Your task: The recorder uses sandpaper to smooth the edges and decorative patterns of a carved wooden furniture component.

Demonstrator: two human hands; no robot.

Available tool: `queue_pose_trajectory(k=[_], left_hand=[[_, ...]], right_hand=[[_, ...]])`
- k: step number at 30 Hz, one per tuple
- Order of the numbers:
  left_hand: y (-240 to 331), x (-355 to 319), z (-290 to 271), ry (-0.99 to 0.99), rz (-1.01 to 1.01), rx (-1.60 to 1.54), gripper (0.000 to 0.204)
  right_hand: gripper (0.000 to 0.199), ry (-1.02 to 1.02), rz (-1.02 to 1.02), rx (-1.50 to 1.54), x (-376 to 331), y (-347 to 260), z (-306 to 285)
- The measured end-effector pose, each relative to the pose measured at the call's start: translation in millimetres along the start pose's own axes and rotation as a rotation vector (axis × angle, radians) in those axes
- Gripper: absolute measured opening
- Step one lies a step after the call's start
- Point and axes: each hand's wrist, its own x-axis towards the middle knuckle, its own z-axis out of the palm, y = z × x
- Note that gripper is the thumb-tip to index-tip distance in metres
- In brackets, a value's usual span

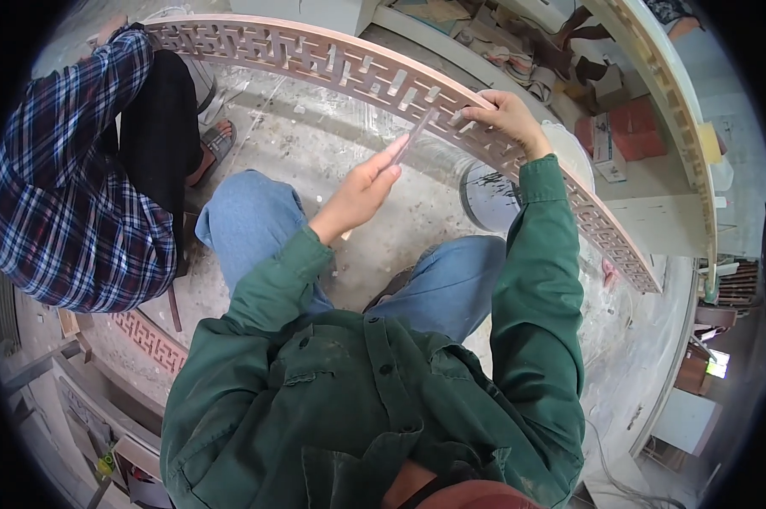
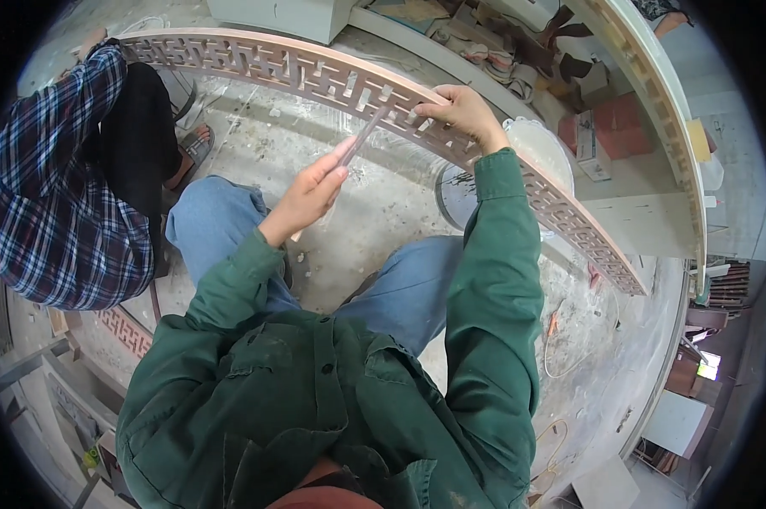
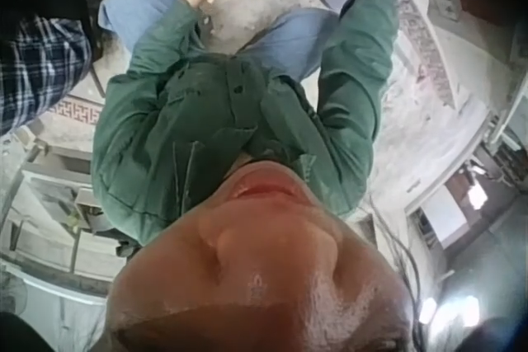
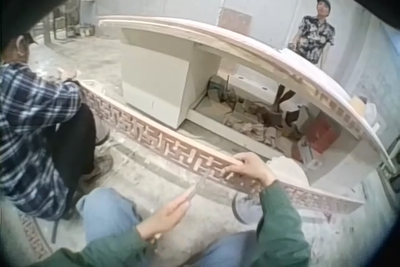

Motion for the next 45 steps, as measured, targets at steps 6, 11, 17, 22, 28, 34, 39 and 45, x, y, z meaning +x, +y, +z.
queue_pose_trajectory(k=[6,11,17,22,28,34,39,45], left_hand=[[-2,30,-1,-0.004,0.056,-0.036,0.05],[-24,33,-2,-0.023,0.037,-0.096,0.051],[-24,44,7,0.004,-0.047,-0.215,0.051],[7,65,11,0.025,-0.303,-0.374,0.052],[-16,53,4,0.026,0.049,-0.003,0.051],[14,47,13,0.119,0.323,0.887,0.054],[11,58,28,0.115,0.363,1.043,0.061],[8,72,35,0.162,0.387,1.146,0.064]], right_hand=[[0.037,0.038,0.024,-0.182,4,6,4],[0.043,0.053,0.042,-0.278,4,5,5],[0.047,0.081,0.102,-0.364,1,-2,8],[0.049,0.079,0.094,-0.356,0,-5,8],[0.05,0.071,0.114,-0.381,1,-5,10],[0.049,0.112,0.138,-0.462,-3,-5,9],[0.049,0.108,0.17,-0.484,-3,-4,12],[0.042,0.189,0.043,-0.491,1,6,12]])
